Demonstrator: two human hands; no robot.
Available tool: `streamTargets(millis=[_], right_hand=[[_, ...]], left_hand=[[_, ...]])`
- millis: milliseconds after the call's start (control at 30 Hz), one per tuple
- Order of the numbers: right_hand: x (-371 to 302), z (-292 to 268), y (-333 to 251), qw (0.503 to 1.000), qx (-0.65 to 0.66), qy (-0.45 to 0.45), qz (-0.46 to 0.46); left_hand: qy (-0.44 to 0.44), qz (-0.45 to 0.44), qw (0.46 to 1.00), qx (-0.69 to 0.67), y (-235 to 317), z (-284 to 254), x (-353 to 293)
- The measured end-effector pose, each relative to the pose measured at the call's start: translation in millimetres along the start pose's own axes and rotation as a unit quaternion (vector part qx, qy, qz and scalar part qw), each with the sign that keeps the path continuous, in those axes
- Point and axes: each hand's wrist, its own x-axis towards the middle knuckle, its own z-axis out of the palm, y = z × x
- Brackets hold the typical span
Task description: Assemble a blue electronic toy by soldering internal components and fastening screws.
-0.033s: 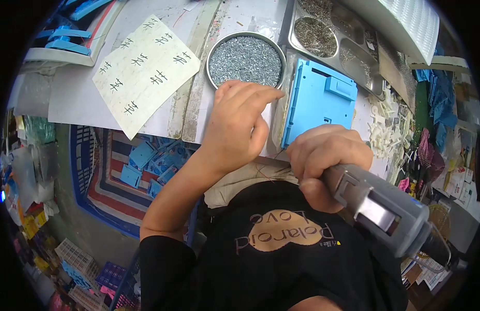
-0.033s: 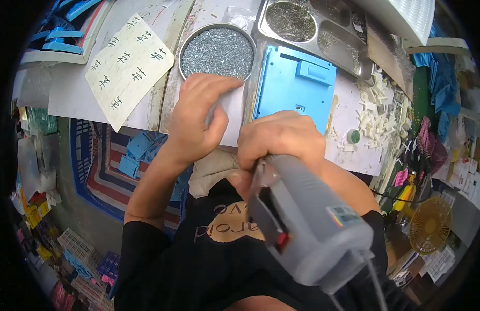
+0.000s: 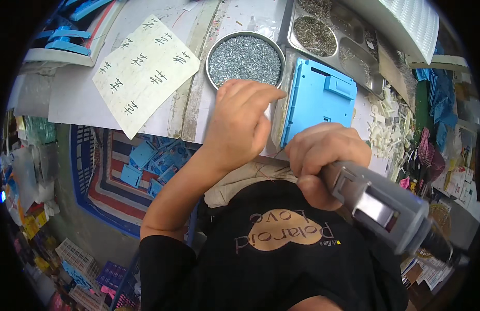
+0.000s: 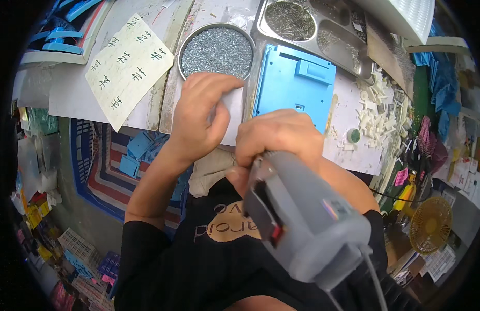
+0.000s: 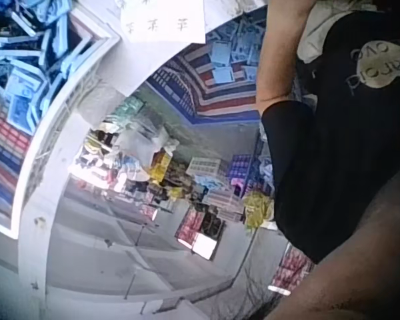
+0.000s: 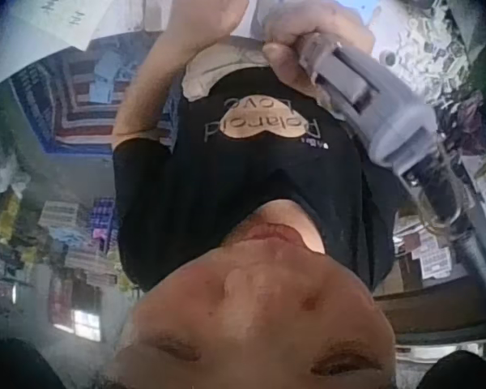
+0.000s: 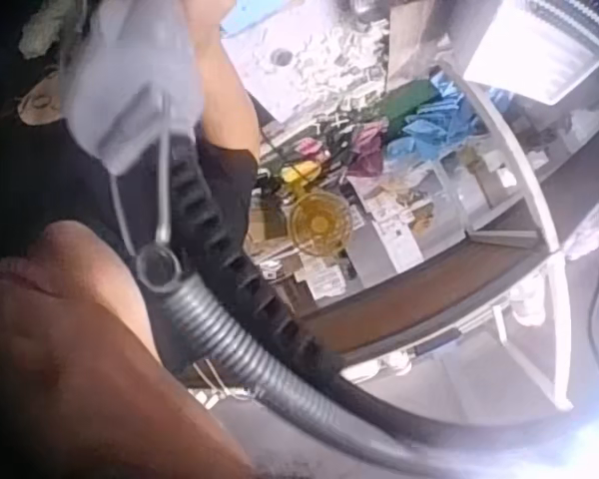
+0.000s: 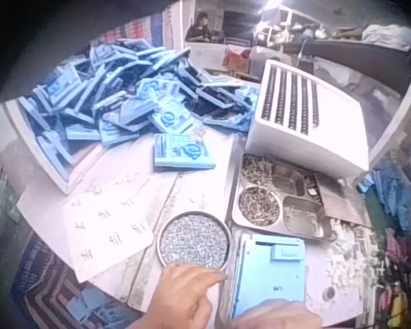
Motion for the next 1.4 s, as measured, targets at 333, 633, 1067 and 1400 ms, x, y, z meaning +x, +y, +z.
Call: streamTargets(millis=[333, 633, 1067, 1400], right_hand=[[-36.6, -115.7, -38.7, 0.982, 0.045, 0.182, -0.033], [-36.2, -125.6, 3.1, 0.968, -0.016, 0.249, 0.007], [-67.7, -111.9, -23.0, 0.962, -0.023, 0.257, 0.086], [-51.2, -159.5, -76.0, 0.967, 0.059, 0.247, -0.031]], left_hand=[[-0.11, 0.104, 0.986, 0.076, 34.7, 72.6, 39.9], [-0.156, 0.077, 0.98, 0.096, 43.5, 69.6, 46.6], [-0.213, -0.011, 0.977, -0.001, 30.5, 69.8, 58.9], [-0.054, 0.17, 0.982, 0.063, 36.3, 3.6, 95.9]])
